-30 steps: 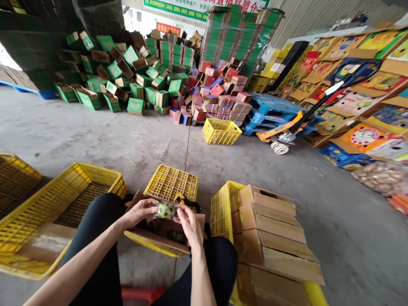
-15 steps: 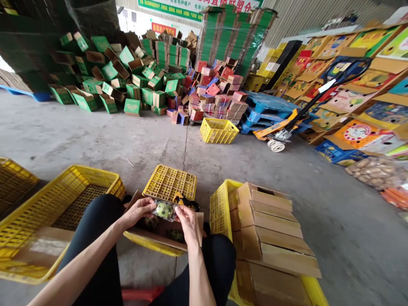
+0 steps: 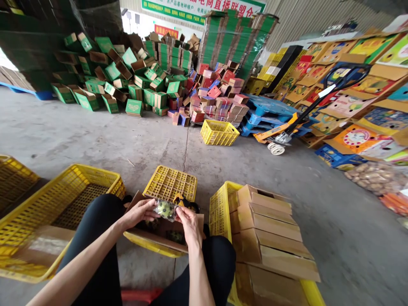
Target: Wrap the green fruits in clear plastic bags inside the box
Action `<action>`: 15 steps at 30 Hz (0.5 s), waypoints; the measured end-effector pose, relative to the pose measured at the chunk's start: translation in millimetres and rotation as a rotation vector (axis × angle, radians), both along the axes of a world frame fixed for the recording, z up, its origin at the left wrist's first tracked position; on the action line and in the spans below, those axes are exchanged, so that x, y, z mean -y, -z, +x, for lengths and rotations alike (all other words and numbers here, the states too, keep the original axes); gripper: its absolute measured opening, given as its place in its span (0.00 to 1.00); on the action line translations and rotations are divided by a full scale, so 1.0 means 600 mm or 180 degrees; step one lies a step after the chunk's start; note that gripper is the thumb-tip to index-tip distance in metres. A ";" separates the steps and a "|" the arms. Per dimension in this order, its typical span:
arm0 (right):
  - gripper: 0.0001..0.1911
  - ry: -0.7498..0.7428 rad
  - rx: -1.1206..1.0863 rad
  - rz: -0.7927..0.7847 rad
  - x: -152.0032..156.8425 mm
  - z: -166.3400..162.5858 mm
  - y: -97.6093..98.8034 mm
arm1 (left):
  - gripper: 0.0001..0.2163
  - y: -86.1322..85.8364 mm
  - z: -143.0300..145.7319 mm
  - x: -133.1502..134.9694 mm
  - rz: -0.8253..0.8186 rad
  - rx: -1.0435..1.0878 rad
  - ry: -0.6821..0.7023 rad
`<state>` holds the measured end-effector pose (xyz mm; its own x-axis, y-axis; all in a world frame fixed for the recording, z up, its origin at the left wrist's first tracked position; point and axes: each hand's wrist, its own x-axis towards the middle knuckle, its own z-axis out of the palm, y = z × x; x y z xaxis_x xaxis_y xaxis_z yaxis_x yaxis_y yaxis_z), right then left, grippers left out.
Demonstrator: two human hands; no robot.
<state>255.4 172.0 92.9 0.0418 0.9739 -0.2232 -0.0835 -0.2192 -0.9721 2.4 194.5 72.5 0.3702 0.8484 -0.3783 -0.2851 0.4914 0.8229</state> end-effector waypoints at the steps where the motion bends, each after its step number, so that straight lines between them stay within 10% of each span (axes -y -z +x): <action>1: 0.31 -0.0044 0.0011 0.0018 0.000 0.000 -0.001 | 0.32 -0.002 0.000 0.001 -0.0006 -0.0002 0.0059; 15: 0.29 -0.0390 0.0267 0.0186 0.002 -0.004 -0.018 | 0.30 -0.017 -0.002 0.005 0.0512 0.0079 -0.0107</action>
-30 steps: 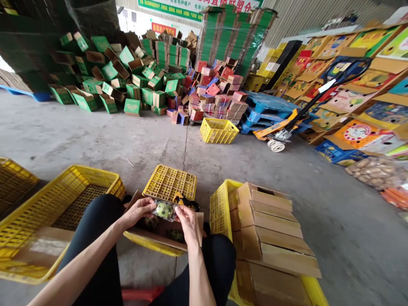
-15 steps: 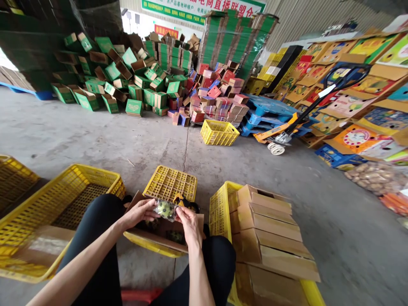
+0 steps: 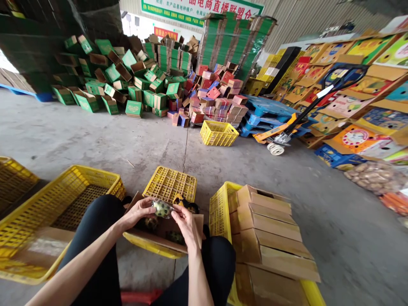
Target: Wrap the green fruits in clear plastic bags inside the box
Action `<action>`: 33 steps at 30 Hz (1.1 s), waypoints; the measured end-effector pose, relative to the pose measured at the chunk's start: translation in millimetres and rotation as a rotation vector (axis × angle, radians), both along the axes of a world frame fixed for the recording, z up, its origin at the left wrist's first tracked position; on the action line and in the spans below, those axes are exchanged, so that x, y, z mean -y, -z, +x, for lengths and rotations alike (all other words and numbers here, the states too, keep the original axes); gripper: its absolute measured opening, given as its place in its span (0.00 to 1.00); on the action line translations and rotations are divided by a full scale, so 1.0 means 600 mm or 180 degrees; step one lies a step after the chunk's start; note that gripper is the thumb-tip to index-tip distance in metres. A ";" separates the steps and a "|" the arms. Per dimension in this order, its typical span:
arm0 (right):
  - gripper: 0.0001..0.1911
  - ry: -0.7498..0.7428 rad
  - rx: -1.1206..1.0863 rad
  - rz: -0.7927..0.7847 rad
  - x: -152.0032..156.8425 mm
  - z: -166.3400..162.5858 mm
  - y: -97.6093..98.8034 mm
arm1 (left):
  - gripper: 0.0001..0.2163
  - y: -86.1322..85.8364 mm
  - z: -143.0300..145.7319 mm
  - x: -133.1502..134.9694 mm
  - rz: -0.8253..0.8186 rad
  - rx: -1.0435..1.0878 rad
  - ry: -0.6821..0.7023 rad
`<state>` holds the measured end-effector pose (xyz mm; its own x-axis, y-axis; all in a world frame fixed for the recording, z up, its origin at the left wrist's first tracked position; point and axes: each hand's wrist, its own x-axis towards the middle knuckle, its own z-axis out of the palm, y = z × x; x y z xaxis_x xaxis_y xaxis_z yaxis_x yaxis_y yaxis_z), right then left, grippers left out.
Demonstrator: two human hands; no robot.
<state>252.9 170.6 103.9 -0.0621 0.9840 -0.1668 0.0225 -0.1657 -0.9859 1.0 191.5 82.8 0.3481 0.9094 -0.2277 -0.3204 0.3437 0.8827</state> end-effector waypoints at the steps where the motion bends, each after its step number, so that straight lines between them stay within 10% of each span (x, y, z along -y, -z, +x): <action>1: 0.29 -0.0021 0.0025 0.0000 0.001 0.000 0.000 | 0.31 0.000 0.001 0.000 0.0008 0.0002 -0.0052; 18: 0.27 0.0394 -0.0483 0.0101 0.001 -0.003 0.000 | 0.42 0.005 -0.007 0.003 -0.0433 0.0426 0.0446; 33: 0.23 -0.0123 -0.0364 0.0132 0.011 -0.002 -0.020 | 0.29 0.011 -0.012 -0.003 -0.0343 0.0410 0.0136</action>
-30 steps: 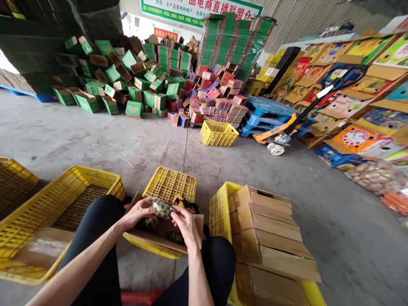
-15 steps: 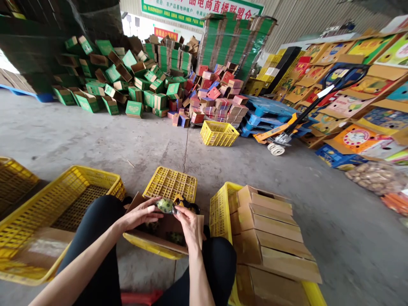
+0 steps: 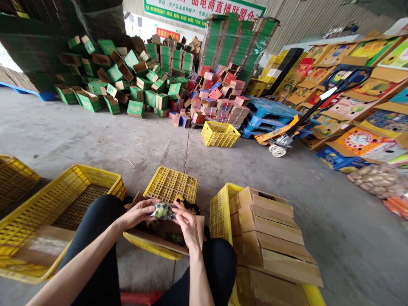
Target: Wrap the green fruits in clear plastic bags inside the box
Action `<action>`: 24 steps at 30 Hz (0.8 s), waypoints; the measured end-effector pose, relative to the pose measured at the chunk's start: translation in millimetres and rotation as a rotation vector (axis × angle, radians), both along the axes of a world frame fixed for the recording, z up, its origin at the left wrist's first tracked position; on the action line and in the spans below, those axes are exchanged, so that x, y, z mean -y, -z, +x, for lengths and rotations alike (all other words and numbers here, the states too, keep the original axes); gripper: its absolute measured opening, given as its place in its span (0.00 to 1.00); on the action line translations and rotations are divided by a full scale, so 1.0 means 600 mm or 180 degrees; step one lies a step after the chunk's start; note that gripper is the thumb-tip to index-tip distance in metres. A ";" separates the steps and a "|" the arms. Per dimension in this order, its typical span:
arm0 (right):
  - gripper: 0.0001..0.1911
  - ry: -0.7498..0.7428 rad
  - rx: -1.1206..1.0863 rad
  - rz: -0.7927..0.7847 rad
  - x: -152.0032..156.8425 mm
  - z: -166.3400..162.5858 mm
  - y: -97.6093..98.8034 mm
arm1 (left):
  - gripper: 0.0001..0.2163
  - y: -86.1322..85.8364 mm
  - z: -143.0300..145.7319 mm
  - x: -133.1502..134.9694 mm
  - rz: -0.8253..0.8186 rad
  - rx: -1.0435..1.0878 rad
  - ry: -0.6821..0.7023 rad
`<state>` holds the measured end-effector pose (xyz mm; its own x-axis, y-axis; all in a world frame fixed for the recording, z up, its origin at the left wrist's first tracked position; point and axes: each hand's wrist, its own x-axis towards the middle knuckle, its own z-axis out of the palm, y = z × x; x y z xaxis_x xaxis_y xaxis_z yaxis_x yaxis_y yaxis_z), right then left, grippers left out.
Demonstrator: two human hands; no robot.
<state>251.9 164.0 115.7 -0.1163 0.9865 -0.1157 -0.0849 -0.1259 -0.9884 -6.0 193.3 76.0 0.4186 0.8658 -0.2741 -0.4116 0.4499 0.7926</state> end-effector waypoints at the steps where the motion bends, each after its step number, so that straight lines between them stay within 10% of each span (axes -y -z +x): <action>1: 0.24 0.0051 -0.0055 -0.0008 0.000 0.000 0.000 | 0.29 0.000 0.000 0.000 0.0003 0.0004 0.0002; 24: 0.25 0.0377 0.0327 0.0057 -0.005 0.002 0.001 | 0.27 0.002 0.012 0.011 0.0259 0.0027 0.0376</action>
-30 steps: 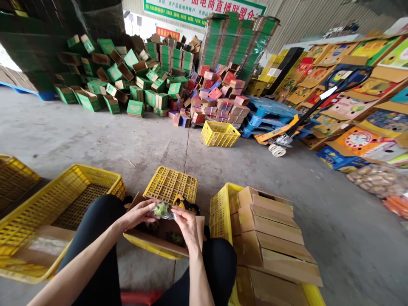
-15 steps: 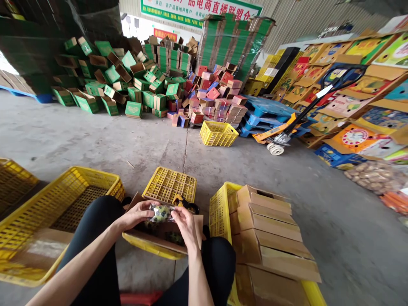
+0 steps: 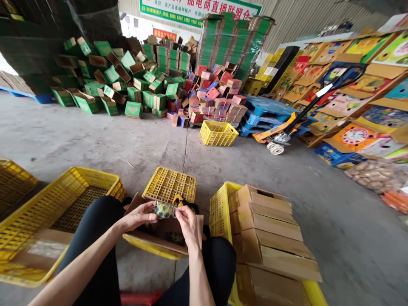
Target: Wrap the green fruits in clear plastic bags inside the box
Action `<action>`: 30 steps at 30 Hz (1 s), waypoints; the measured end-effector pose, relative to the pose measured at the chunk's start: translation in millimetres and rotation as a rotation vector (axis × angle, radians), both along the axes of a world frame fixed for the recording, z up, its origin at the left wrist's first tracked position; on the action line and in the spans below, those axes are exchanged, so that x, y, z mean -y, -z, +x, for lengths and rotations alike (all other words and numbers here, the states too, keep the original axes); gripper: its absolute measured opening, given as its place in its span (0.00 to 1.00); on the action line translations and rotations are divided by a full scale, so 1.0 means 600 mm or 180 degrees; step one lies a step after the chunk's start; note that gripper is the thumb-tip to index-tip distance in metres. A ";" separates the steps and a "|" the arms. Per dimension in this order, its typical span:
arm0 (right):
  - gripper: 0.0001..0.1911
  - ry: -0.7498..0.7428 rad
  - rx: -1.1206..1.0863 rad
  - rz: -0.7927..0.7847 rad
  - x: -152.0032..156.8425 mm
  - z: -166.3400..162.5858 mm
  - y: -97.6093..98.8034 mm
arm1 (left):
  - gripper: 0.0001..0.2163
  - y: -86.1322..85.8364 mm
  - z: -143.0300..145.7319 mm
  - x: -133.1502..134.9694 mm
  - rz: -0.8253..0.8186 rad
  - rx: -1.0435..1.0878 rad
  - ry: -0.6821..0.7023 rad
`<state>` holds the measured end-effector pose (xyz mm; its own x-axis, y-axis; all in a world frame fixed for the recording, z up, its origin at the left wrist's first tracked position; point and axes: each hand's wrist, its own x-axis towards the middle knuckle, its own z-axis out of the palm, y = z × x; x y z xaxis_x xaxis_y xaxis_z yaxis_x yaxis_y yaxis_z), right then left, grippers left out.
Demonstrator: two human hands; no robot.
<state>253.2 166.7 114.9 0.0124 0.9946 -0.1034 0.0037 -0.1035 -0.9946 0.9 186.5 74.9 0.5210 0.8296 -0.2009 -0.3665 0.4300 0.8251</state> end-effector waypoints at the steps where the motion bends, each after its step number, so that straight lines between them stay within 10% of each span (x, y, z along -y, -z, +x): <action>1: 0.25 -0.0024 -0.0008 -0.0008 0.000 0.000 0.001 | 0.27 -0.001 0.001 0.000 0.0014 -0.0014 -0.0043; 30: 0.35 0.0014 -0.0007 -0.0438 -0.005 -0.008 0.023 | 0.24 -0.018 0.007 -0.014 0.0435 -0.0776 -0.1105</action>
